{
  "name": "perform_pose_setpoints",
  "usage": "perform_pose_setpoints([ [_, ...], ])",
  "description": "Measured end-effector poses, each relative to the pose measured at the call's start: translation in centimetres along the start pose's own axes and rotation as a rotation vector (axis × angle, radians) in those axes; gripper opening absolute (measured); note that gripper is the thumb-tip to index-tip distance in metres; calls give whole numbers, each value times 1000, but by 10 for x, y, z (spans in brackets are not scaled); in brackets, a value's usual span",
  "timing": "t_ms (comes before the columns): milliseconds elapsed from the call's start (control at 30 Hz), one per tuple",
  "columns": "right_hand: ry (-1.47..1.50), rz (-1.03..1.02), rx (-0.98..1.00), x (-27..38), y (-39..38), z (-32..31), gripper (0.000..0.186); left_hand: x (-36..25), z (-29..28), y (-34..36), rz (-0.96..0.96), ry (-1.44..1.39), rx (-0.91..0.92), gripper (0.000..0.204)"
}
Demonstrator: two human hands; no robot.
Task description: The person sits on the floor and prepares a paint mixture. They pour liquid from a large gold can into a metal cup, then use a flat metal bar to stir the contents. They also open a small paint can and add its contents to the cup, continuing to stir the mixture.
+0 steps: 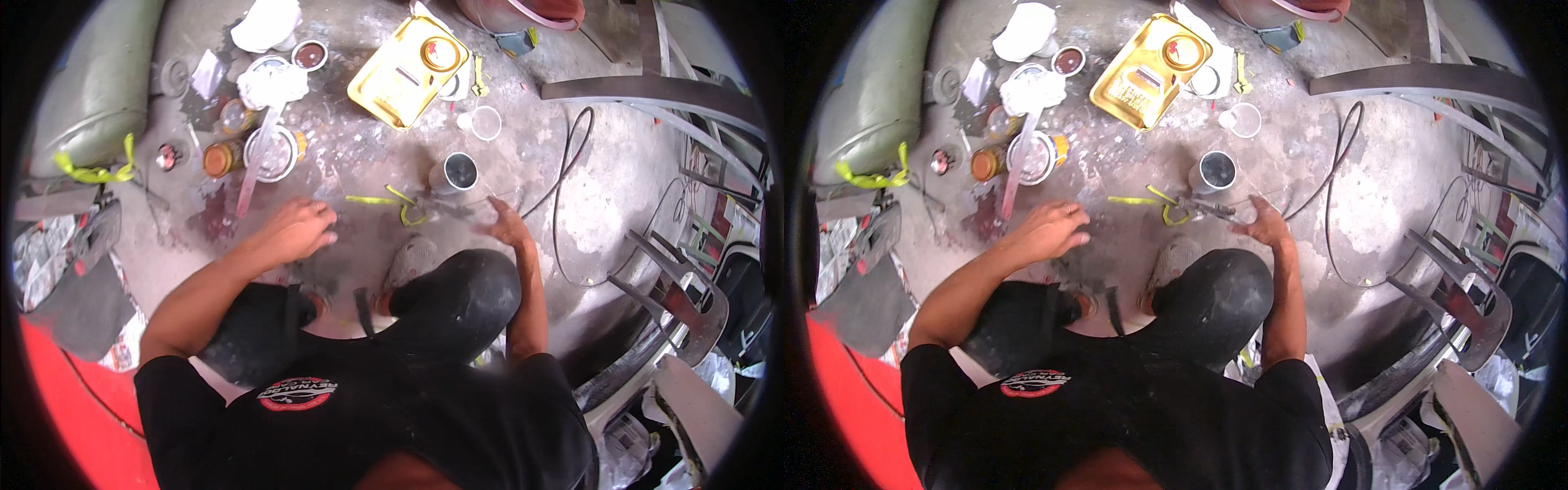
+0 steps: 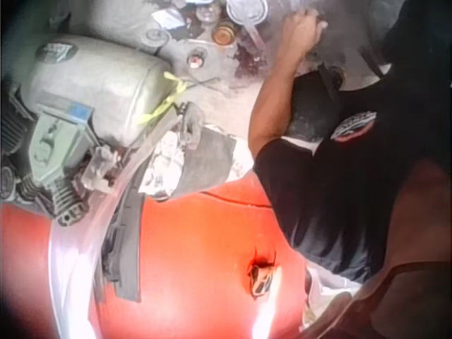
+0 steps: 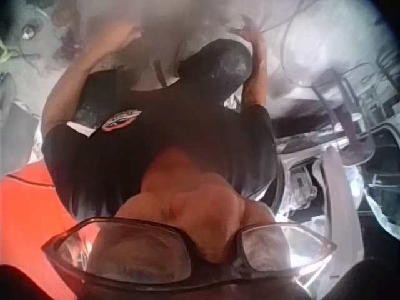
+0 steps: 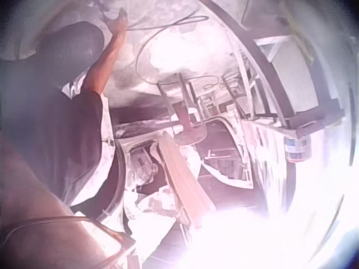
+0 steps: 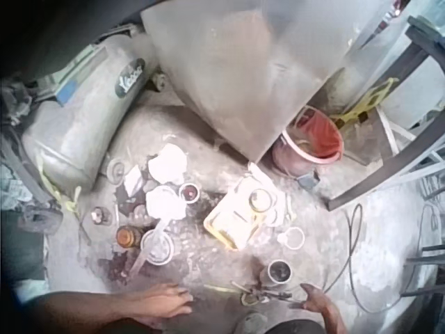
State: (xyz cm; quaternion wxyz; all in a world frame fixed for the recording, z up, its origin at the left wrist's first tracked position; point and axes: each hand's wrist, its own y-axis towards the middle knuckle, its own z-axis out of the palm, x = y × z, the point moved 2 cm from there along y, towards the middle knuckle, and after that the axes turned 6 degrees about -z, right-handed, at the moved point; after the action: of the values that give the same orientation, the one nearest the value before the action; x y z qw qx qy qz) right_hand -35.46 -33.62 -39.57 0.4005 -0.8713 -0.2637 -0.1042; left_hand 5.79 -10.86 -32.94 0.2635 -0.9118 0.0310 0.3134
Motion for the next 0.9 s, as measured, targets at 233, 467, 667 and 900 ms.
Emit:
perform_pose_setpoints([
  [233,393,44,-162,48,2,88,38,-26,-15,46,-105,-272,136,61],
  [467,394,-109,-385,45,-11,103,35,-50,81,148,-1,-310,-64,105],
  [667,550,-198,-420,59,-20,129,37,-75,139,183,-145,-641,-274,115],
  [900,842,-390,-215,99,-29,106,67,-98,44,153,170,-535,-199,98],
])
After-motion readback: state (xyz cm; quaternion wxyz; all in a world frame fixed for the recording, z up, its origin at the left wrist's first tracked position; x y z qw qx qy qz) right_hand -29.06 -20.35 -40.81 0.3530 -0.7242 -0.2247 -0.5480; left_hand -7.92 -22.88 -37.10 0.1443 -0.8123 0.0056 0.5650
